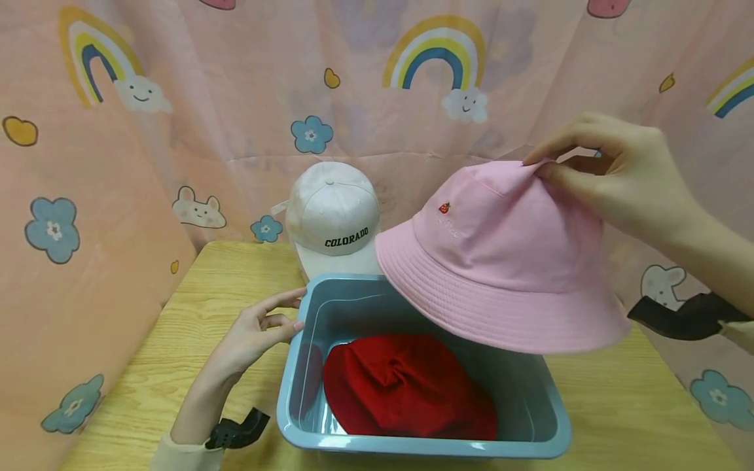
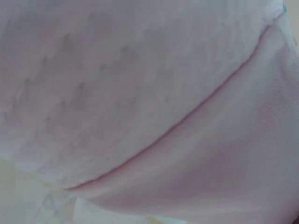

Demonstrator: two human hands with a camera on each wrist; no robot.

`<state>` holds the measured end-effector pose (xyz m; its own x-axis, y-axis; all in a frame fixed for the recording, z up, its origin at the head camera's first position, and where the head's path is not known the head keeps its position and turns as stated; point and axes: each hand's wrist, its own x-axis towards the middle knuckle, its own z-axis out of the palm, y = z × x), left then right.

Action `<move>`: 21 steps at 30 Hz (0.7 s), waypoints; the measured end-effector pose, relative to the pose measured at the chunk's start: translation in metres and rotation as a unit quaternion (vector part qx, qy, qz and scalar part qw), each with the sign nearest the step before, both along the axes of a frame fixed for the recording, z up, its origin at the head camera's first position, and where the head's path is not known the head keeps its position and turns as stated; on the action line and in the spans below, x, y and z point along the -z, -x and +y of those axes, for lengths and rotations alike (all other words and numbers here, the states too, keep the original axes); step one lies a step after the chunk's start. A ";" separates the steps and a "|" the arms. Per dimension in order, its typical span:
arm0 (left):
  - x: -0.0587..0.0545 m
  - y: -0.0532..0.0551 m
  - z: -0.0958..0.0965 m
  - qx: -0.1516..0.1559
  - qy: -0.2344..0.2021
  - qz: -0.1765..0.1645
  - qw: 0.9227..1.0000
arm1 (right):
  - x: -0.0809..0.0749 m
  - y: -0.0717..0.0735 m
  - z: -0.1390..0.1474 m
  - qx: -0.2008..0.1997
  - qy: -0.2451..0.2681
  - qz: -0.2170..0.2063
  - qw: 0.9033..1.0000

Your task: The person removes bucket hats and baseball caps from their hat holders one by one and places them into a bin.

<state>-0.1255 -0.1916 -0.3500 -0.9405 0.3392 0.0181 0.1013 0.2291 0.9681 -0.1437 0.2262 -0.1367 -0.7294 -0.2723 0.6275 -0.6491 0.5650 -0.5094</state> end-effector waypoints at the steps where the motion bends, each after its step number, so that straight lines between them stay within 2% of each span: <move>1: 0.000 0.000 0.000 0.000 0.000 0.000 1.000 | 0.000 -0.001 -0.001 -0.010 0.000 -0.002 1.000; 7: -0.001 -0.001 0.001 -0.001 0.001 0.001 1.000 | 0.002 -0.010 -0.011 -0.073 -0.017 0.021 0.997; 13: -0.001 -0.001 0.001 -0.004 0.003 0.003 1.000 | 0.000 -0.022 -0.026 -0.156 0.017 0.018 0.987; 16: 0.000 -0.001 0.000 -0.004 0.002 0.002 1.000 | 0.003 -0.024 -0.030 -0.175 0.026 0.009 0.984; 19: 0.000 0.000 0.000 -0.002 0.002 0.002 1.000 | 0.015 -0.008 -0.017 -0.211 0.035 -0.015 0.977; 20: 0.001 0.000 0.000 -0.002 0.002 0.001 1.000 | 0.024 0.008 -0.004 -0.234 0.018 -0.017 0.972; 21: 0.001 0.000 0.000 -0.002 0.002 0.002 1.000 | 0.038 0.028 0.013 -0.239 0.023 -0.033 0.970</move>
